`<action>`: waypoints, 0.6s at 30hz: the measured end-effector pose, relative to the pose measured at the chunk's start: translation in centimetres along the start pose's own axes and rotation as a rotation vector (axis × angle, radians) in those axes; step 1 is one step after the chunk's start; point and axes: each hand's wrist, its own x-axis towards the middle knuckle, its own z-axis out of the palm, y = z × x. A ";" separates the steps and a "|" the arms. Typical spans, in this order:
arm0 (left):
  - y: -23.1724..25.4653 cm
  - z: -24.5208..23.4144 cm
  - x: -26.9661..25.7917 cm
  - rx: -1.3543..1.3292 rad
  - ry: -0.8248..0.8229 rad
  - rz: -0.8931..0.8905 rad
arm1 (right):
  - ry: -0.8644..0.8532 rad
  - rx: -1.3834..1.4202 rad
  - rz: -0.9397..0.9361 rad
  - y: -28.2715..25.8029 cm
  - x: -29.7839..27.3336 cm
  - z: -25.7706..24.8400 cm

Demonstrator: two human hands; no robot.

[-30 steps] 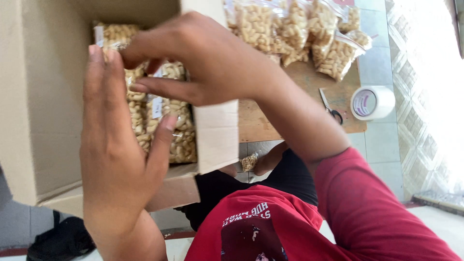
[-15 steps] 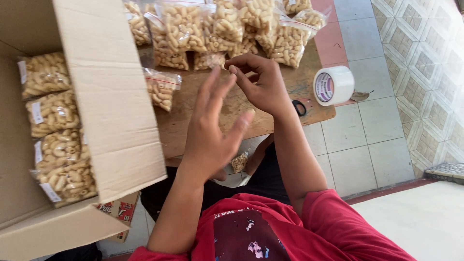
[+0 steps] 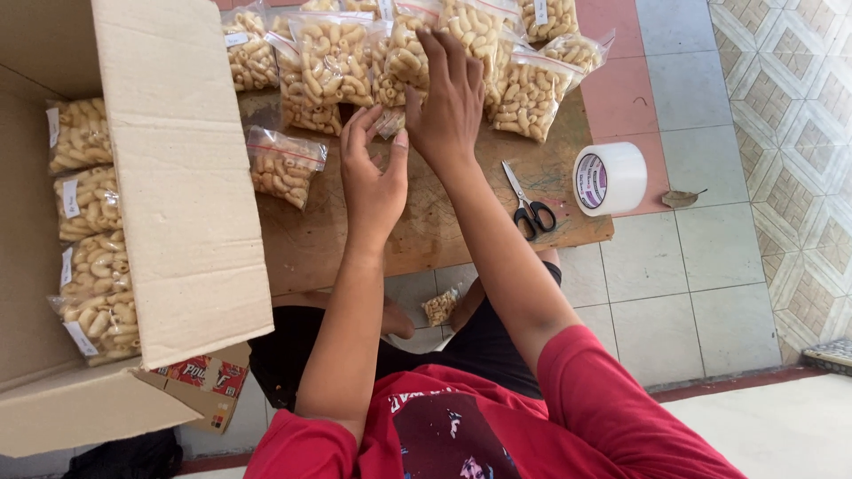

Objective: Packing small plastic bags of snacks into a large cardboard box for storage or shipment.

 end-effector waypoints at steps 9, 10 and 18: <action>-1.0 -1.1 -1.1 -0.097 -0.031 -0.069 | 0.133 -0.081 -0.056 -1.0 -0.3 0.9; -1.4 -1.2 -1.1 -0.099 -0.028 -0.079 | 0.123 -0.082 -0.059 -0.9 -1.0 1.0; -3.0 -2.4 -2.6 -0.541 -0.141 -0.279 | 0.024 1.179 0.259 1.2 -10.1 -3.0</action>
